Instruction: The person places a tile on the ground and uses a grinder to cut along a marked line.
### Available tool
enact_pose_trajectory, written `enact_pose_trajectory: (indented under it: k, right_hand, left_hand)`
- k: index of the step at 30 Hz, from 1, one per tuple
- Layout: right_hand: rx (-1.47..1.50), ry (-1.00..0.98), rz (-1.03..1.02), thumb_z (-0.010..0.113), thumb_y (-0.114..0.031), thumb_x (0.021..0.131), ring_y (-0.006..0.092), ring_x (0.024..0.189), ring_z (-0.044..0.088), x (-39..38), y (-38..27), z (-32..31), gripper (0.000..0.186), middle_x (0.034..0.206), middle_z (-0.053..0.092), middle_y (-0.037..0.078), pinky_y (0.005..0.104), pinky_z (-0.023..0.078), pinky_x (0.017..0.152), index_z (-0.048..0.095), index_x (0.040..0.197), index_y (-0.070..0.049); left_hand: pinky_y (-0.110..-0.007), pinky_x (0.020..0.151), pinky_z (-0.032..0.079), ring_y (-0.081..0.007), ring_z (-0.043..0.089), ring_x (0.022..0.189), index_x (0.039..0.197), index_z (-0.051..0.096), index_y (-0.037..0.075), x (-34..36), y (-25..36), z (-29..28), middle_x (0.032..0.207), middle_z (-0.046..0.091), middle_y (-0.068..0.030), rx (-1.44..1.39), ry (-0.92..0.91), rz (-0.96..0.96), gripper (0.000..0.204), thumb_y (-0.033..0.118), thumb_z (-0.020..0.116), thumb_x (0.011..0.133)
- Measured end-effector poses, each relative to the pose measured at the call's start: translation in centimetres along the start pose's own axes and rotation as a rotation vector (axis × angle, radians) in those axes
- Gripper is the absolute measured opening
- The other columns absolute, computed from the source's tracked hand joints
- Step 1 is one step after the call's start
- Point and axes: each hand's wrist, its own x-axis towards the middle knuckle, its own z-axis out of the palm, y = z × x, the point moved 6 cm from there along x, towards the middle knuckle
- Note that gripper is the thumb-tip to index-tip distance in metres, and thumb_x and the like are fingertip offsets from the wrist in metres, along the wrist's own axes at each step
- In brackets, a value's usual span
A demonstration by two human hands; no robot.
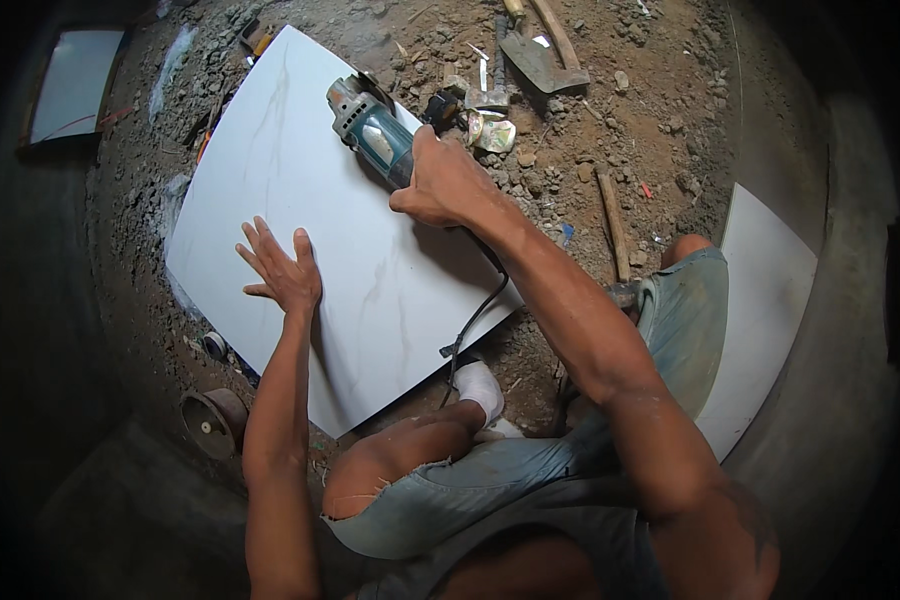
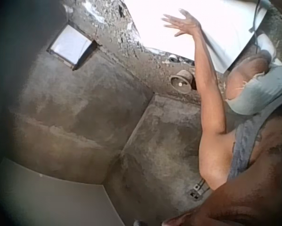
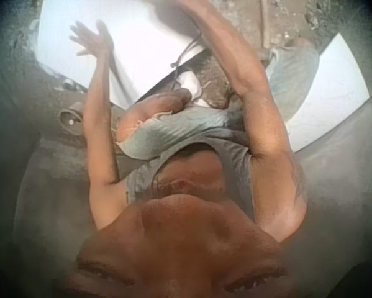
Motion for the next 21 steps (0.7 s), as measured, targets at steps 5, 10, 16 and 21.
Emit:
enact_pose_trajectory:
  k: [5,10,16,21]
  right_hand:
    - [0.058,-0.025,0.018,0.071,-0.016,0.068,0.0482,0.095,0.068,0.1,-0.3,-0.2,0.072,0.098,0.066,0.038,0.0471,0.056,0.087,0.044,0.121,0.024]
    - [0.026,0.000,0.000,0.071,-0.017,0.068,0.0486,0.095,0.068,-0.1,0.0,0.0,0.070,0.098,0.066,0.039,0.0479,0.056,0.086,0.045,0.119,0.024]
    - [0.020,0.044,-0.033,0.072,-0.023,0.068,0.0513,0.092,0.066,-0.2,0.5,0.2,0.063,0.097,0.062,0.041,0.0488,0.055,0.086,0.049,0.109,0.019]
    - [0.051,0.012,-0.033,0.072,-0.022,0.069,0.0506,0.091,0.067,-0.5,0.6,0.2,0.061,0.094,0.063,0.039,0.0492,0.055,0.085,0.048,0.108,0.017]
  left_hand:
    - [-0.084,0.103,0.001,-0.0422,0.002,0.153,0.160,0.019,0.017,0.0,0.0,0.0,0.167,0.013,-0.0122,0.006,0.008,0.002,0.087,0.072,0.035,0.095]
    - [-0.083,0.104,-0.003,-0.0415,-0.001,0.153,0.160,0.019,0.016,0.1,0.1,-0.1,0.167,0.012,-0.0113,-0.016,-0.003,0.003,0.086,0.070,0.038,0.095]
    - [-0.083,0.104,-0.002,-0.0414,-0.001,0.153,0.160,0.018,0.016,0.0,0.2,-0.2,0.168,0.012,-0.0111,-0.025,-0.007,-0.001,0.087,0.071,0.037,0.095]
    - [-0.084,0.104,0.000,-0.0421,0.001,0.153,0.160,0.019,0.017,0.1,0.1,-0.3,0.167,0.012,-0.0111,-0.012,0.002,0.000,0.085,0.070,0.037,0.096]
